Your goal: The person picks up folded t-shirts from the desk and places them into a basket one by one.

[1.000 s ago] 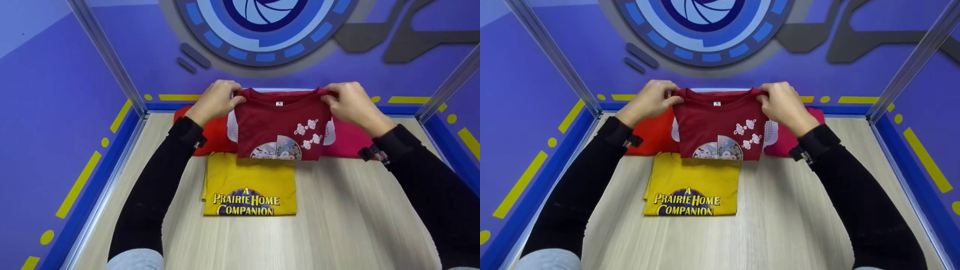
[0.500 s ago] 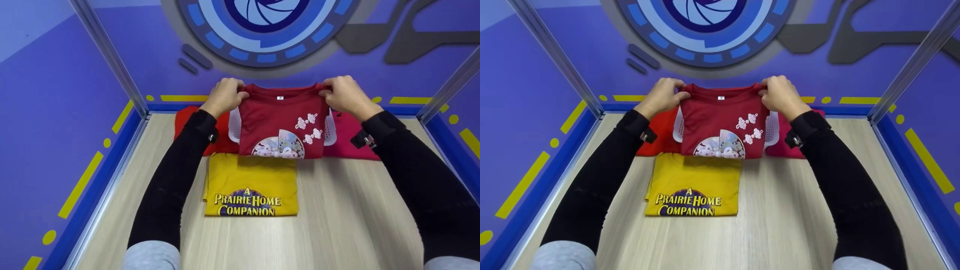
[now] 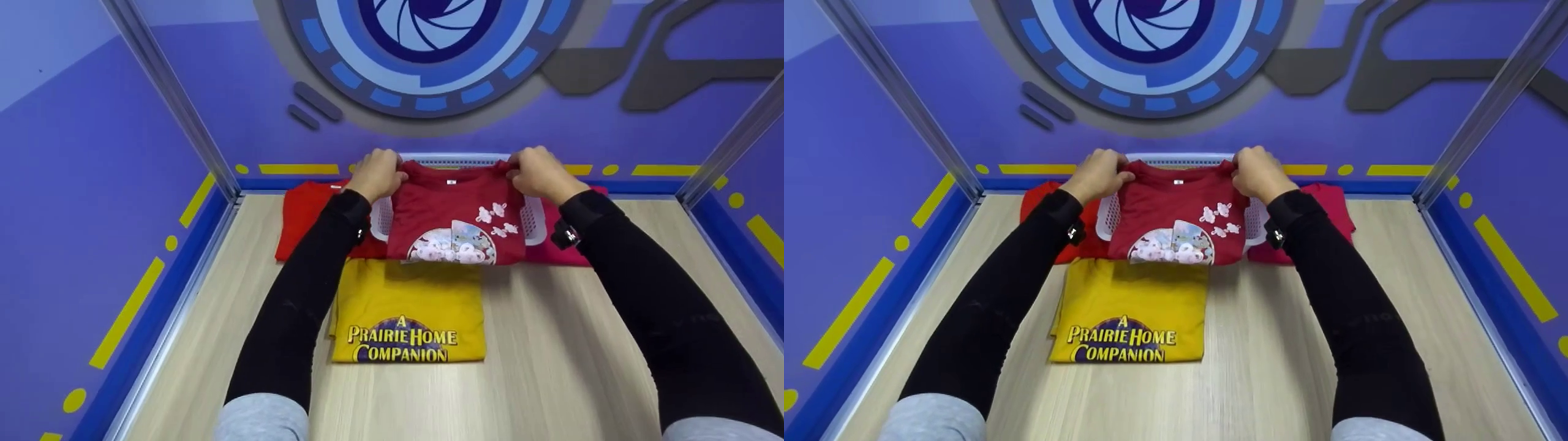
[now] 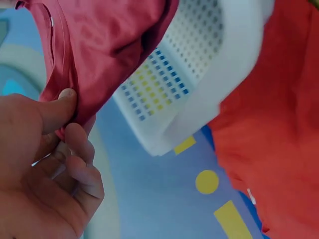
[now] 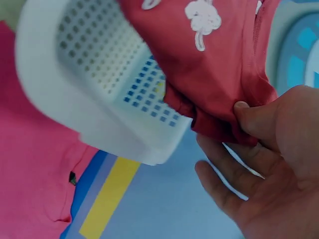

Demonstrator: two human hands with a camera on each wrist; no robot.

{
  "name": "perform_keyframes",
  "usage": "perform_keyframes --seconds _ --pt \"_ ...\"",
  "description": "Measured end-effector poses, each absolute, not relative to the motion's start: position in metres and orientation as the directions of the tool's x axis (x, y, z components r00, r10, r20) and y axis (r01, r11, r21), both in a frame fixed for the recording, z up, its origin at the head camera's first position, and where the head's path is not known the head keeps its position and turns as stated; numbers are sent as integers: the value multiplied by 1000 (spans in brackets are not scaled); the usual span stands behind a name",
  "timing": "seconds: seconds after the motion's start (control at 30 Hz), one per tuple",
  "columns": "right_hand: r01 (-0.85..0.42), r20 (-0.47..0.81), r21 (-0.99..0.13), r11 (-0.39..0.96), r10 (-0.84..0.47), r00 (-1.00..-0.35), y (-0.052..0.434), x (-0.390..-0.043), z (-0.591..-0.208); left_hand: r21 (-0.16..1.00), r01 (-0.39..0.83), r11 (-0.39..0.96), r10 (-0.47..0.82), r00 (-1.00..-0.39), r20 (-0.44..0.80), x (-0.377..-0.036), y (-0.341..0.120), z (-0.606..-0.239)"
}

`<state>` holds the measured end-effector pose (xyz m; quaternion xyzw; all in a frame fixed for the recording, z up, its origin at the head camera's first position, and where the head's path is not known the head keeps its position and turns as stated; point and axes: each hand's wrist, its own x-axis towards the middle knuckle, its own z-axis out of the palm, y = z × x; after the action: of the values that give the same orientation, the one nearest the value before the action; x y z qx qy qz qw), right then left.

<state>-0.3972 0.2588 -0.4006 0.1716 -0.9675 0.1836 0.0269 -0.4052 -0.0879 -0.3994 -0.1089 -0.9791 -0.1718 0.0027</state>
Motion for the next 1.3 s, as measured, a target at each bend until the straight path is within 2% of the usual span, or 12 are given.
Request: perform_keyframes --seconds 0.2,0.43,0.63,0.9,1.13,1.27,1.3 --pt "-346 93 -312 885 -334 -938 259 -398 -412 290 228 929 216 -974 74 -407 -81 -417" --pt "-314 58 -324 892 -313 -948 254 -404 -427 204 169 964 147 -982 121 -413 -68 -435" --pt "-305 56 -308 901 -302 -952 250 -412 -433 208 130 970 113 -989 91 -418 -63 -440" --pt "-330 6 -284 901 -342 -940 247 -413 -442 220 135 966 130 -991 35 -417 -59 -449" --pt "-289 -8 -296 910 -305 -952 247 -416 -439 241 119 963 110 -993 48 -422 -59 -450" --pt "-256 -6 -292 922 -269 -963 246 -420 -439 274 111 955 107 -994 31 -433 -59 -452" --pt "-245 -1 -290 925 -257 -966 245 -421 -439 271 116 955 106 -993 52 -442 -60 -461"
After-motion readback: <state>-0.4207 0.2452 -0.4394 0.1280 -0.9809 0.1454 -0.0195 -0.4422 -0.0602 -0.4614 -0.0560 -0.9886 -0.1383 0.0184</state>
